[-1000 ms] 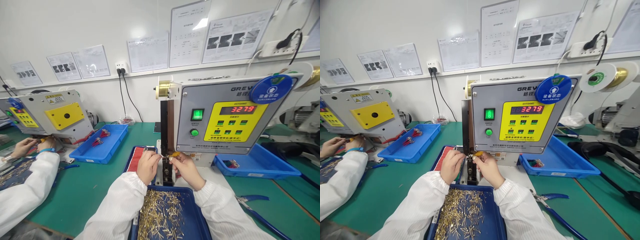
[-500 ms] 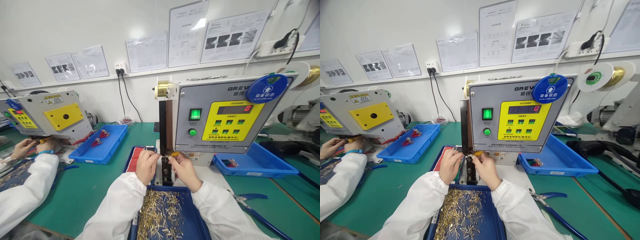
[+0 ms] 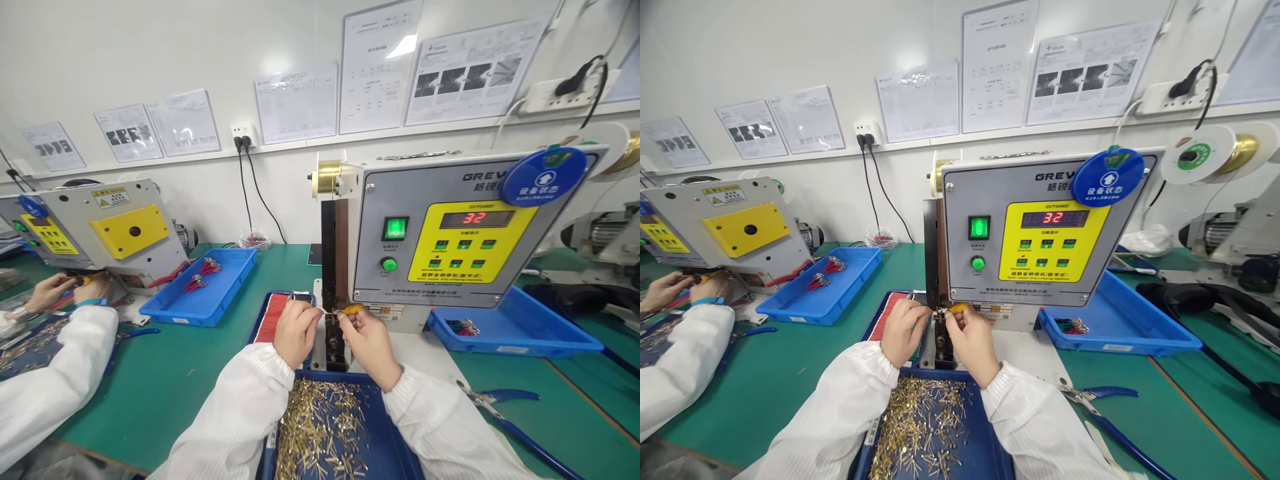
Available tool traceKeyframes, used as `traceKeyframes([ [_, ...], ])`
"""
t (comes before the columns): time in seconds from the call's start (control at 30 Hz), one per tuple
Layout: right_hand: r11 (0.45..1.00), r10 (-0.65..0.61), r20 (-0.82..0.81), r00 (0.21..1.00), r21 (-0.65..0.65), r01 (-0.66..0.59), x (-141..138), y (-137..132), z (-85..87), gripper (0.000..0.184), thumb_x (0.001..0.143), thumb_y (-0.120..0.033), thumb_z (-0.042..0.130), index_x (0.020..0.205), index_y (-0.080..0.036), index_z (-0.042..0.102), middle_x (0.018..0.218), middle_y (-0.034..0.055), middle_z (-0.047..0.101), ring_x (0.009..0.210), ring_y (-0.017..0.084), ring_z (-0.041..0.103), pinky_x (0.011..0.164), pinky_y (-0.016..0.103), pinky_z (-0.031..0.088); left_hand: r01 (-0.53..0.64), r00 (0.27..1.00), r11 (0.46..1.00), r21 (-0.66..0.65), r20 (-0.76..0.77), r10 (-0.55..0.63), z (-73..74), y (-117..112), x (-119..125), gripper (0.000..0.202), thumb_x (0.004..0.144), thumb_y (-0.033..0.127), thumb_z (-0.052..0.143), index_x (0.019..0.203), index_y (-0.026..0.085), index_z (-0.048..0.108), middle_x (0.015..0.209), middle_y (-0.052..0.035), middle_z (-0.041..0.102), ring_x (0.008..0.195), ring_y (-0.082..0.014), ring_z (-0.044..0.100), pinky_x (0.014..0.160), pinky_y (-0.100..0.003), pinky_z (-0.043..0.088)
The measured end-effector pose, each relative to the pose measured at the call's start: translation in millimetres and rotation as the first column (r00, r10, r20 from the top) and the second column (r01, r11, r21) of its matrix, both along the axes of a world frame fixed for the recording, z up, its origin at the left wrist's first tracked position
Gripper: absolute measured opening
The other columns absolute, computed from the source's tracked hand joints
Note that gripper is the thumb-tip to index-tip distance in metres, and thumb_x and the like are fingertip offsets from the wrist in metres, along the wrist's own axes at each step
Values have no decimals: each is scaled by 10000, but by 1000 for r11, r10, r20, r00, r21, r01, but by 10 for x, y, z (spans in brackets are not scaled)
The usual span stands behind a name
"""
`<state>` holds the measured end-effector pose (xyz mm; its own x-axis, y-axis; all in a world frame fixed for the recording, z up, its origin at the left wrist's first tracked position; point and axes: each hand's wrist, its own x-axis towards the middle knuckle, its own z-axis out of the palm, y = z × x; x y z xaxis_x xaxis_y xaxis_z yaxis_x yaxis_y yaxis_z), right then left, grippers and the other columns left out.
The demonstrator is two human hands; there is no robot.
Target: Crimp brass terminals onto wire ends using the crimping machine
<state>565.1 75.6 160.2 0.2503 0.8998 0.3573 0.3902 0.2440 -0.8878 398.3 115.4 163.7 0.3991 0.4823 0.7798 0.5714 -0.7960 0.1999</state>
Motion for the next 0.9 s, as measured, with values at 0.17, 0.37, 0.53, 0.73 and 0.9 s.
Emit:
traceKeyframes([
  [0.17, 1000, 12, -5, 1000, 1, -12, 7, 7, -17, 242, 832, -446, 524, 723, -232, 498, 622, 33, 638, 532, 187, 601, 484, 281, 459, 1, 1000, 1000, -8, 6, -1, 3, -8, 2, 159, 914, 176, 473, 942, 183, 630, 869, -54, 599, 870, -172, 526, 768, -304, 450],
  [0.37, 1000, 13, -13, 1000, 1, -13, 2, 5, -31, 254, 831, -457, 524, 716, -232, 492, 614, 30, 629, 530, 185, 595, 483, 280, 455, -3, 1000, 1000, -19, 3, 3, 0, -12, 3, 148, 909, 173, 482, 942, 179, 626, 875, -56, 598, 867, -172, 529, 764, -303, 455],
  [0.53, 1000, 8, 20, 1000, -5, -8, -13, -6, 52, 250, 842, -442, 501, 696, -244, 460, 569, 12, 607, 526, 191, 587, 486, 283, 433, 22, 999, 999, -32, 35, -21, 9, -6, 1, 156, 911, 182, 472, 946, 184, 624, 873, -57, 614, 870, -171, 560, 773, -309, 476],
  [0.73, 996, 67, 404, 912, -89, -33, 271, -99, 197, 220, 900, -335, 382, 736, -228, 483, 628, 36, 641, 585, 206, 614, 585, 300, 412, 50, 996, 989, -137, 76, -40, -32, 25, -3, 169, 918, 218, 463, 957, 186, 624, 859, -49, 659, 815, -153, 624, 747, -282, 506],
  [0.9, 961, 88, 651, 754, -254, 108, 736, -207, 127, 210, 895, -247, 370, 946, -170, 559, 755, 91, 687, 670, 232, 644, 582, 291, 387, 37, 998, 984, -173, 60, -26, -87, 45, 4, 178, 911, 217, 465, 932, 190, 639, 847, -47, 692, 791, -153, 655, 718, -273, 519],
])
